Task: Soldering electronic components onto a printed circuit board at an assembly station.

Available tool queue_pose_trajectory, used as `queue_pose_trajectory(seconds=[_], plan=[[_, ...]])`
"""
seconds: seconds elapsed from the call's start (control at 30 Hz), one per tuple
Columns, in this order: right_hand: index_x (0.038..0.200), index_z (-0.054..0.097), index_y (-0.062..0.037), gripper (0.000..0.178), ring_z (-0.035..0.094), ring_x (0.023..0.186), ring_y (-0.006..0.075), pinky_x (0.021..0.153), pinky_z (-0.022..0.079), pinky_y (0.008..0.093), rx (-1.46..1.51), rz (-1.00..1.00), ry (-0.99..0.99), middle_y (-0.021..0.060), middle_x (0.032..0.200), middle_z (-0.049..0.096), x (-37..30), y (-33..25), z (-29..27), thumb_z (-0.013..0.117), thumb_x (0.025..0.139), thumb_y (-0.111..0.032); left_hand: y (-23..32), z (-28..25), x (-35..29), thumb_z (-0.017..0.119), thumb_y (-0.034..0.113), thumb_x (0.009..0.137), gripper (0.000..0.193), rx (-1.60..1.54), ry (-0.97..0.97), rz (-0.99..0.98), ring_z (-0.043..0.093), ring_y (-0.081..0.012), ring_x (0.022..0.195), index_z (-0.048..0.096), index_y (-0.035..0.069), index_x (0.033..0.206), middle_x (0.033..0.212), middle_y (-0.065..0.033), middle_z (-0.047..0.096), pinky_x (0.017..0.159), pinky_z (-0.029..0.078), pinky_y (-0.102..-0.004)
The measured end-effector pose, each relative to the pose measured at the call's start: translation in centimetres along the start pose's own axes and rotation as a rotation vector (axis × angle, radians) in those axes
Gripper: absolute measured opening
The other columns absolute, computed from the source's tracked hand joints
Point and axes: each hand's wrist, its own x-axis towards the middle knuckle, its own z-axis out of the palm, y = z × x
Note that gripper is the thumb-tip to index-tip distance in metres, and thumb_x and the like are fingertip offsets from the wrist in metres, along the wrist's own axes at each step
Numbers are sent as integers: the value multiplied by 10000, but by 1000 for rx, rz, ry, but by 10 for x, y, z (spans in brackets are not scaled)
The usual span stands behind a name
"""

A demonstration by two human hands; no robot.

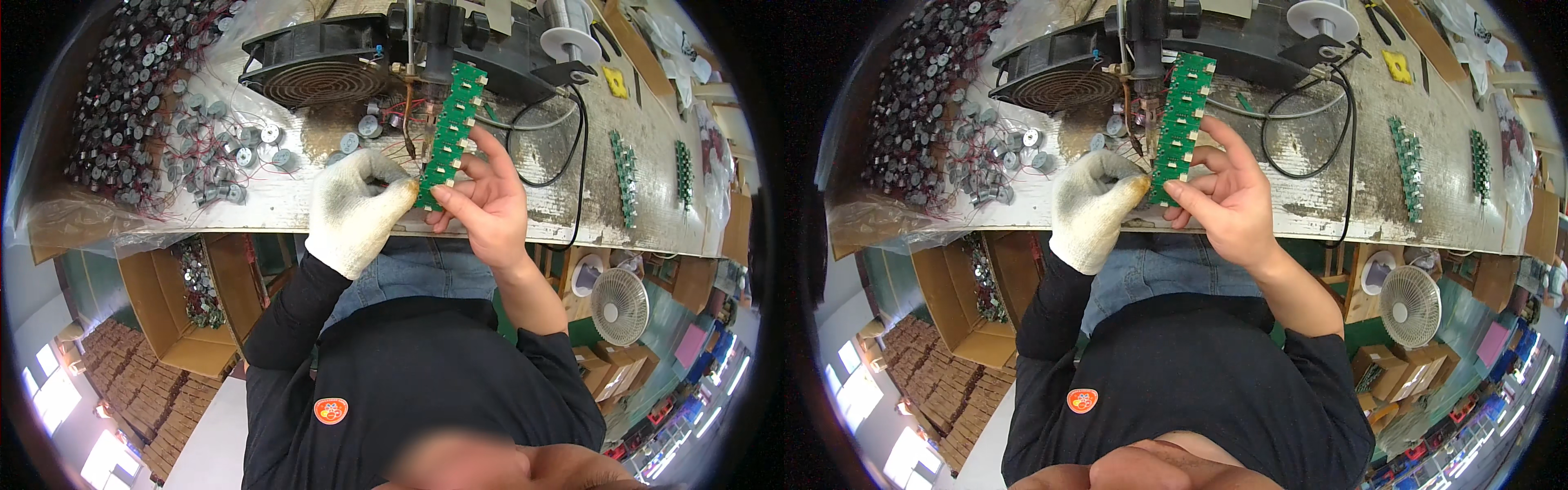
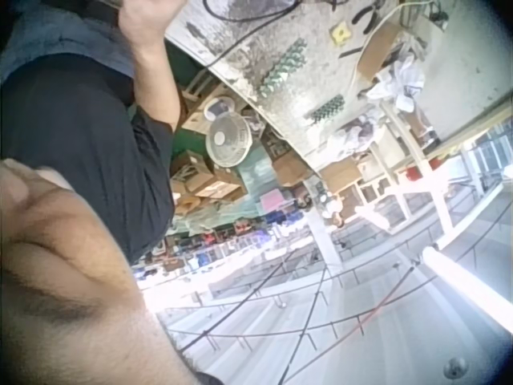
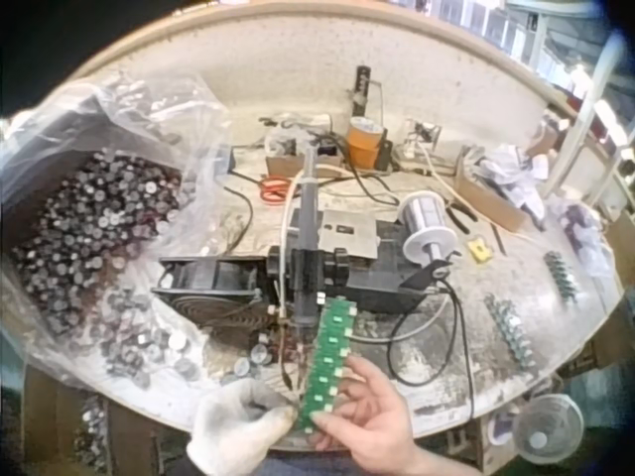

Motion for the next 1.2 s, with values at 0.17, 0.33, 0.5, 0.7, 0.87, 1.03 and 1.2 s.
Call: queue_pose_trajectory(seconds=[0.17,0.33,0.5,0.7,0.87,1.03,1.2], plan=[[1415,262,-33,680,663,679,184,522,542,243,0,-7,-13,183,1061,589,2,-2,3,584,834,114,2,-2,0,678,127,761,150,-23,-3,2,589,-105,657,654,-19,787,703,-72,647,615,468,-261],[1418,256,-31,690,662,679,186,523,544,248,10,-8,2,185,1064,586,-1,-2,2,592,832,111,3,0,0,691,128,755,148,33,2,-5,594,-107,656,655,-13,781,702,-74,648,613,471,-262],[1417,256,-32,691,663,680,188,526,547,250,-15,12,3,186,1067,584,-4,2,-1,593,831,110,-5,0,-2,693,136,759,156,32,-6,10,601,-113,652,653,-13,784,702,-81,651,615,475,-263],[1415,259,-32,684,664,676,190,521,555,257,-8,5,5,176,1058,585,-3,2,1,587,832,113,-2,0,-2,692,132,759,152,65,13,12,599,-111,652,654,-12,788,698,-80,649,613,475,-262],[1415,262,-36,681,665,674,191,516,556,258,6,-3,-7,172,1054,586,-1,-2,2,582,834,118,3,-2,1,694,132,754,154,41,-14,37,600,-112,646,656,-14,788,696,-79,649,605,475,-263],[1415,263,-37,686,666,673,196,514,557,263,-7,-29,-6,172,1047,589,-1,-2,3,586,831,119,5,-2,0,690,135,758,154,34,-13,17,603,-112,650,655,-13,781,702,-80,656,606,477,-260],[1414,261,-30,685,666,678,198,513,557,263,8,-27,4,175,1046,588,-3,5,0,586,830,120,-5,1,0,689,140,761,156,-4,-9,9,606,-113,659,656,-12,781,705,-82,658,616,478,-263]])
